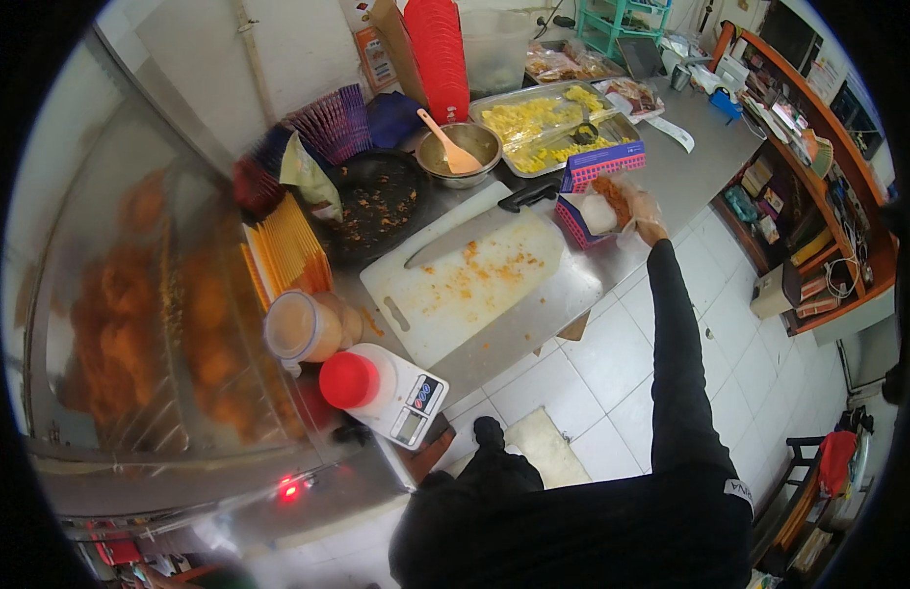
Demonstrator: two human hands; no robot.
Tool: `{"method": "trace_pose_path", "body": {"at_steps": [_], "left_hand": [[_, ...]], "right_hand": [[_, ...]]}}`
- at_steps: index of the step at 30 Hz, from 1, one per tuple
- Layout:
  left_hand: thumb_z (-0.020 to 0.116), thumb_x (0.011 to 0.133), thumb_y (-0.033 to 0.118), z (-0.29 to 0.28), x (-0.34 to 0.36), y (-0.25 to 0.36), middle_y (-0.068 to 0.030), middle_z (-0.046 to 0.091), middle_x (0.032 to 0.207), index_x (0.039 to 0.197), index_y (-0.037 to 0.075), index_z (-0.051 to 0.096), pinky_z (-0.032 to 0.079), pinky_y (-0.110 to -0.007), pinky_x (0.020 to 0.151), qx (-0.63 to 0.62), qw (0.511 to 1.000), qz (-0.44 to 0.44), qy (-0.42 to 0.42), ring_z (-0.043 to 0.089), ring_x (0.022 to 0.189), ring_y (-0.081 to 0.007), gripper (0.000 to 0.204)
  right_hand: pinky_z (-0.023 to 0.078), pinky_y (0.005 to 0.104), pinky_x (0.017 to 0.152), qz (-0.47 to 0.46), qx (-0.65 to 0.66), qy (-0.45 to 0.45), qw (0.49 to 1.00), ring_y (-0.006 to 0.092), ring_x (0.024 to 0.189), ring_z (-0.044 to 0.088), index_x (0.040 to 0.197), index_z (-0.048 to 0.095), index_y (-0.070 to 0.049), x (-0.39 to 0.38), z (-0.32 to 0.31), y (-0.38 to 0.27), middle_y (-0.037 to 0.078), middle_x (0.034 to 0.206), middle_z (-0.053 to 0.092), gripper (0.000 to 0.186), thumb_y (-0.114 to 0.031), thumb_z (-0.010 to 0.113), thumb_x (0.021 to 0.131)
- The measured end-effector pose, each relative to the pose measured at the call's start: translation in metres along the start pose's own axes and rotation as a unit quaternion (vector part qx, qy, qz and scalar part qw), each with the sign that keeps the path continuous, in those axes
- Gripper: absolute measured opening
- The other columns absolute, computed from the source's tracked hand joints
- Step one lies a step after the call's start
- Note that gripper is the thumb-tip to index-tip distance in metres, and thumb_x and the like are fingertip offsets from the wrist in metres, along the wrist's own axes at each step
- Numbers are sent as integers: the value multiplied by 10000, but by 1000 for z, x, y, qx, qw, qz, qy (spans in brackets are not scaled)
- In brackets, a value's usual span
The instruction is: The person packs fried chicken and rice into takeaway boxes, places them in plastic bags, and attaches receipts. They handle multiple boxes and bags, retrieve items from a display case, and organize the packed orders on the counter.
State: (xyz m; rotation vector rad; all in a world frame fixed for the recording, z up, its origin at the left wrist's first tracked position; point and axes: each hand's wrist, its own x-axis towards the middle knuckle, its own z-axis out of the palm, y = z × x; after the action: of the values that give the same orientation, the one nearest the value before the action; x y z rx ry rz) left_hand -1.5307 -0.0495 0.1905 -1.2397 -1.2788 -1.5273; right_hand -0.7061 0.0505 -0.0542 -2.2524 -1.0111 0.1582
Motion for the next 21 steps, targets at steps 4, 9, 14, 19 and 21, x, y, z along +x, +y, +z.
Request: {"method": "trace_pose_path", "body": {"at_steps": [4,9,14,19,21], "left_hand": [[808,808,399,-5,1,-27,-137,654,1187,1215,-1,534,544,-260,673,27,999,2,-31,646,887,-182,633],[702,847,-37,-25,-6,-41,-124,637,1076,1290,25,580,538,-264,723,88,971,-223,13,598,848,-160,463],[697,843,-42,-46,-17,-46,-61,619,1023,1300,43,544,500,-217,749,57,978,-198,-20,600,769,-106,490],[692,842,-32,-41,-19,-68,-15,582,956,1228,57,579,394,-187,631,45,977,-207,-34,525,698,-50,412],[709,826,-11,-34,-22,-84,-5,589,920,1188,73,600,374,-200,597,31,965,-260,-37,520,684,-49,387]], "right_hand": [[455,491,969,47,-11,-3,999,475,1114,555,1179,586,-8,19,28,32,277,1201,602,440,-345,541,899],[393,532,1000,-103,-111,168,974,424,1156,548,1328,514,14,37,66,64,231,1184,630,474,-253,503,936],[468,380,922,-335,164,156,914,268,1095,614,1179,596,2,-34,35,-29,182,1115,662,336,-268,465,1026],[488,371,832,-419,18,193,887,271,982,640,1063,665,-62,-234,65,-159,123,1076,673,237,-237,516,1001],[476,365,730,-500,131,99,851,252,837,617,945,679,-120,-339,96,-210,75,929,658,135,-212,591,902]]}}
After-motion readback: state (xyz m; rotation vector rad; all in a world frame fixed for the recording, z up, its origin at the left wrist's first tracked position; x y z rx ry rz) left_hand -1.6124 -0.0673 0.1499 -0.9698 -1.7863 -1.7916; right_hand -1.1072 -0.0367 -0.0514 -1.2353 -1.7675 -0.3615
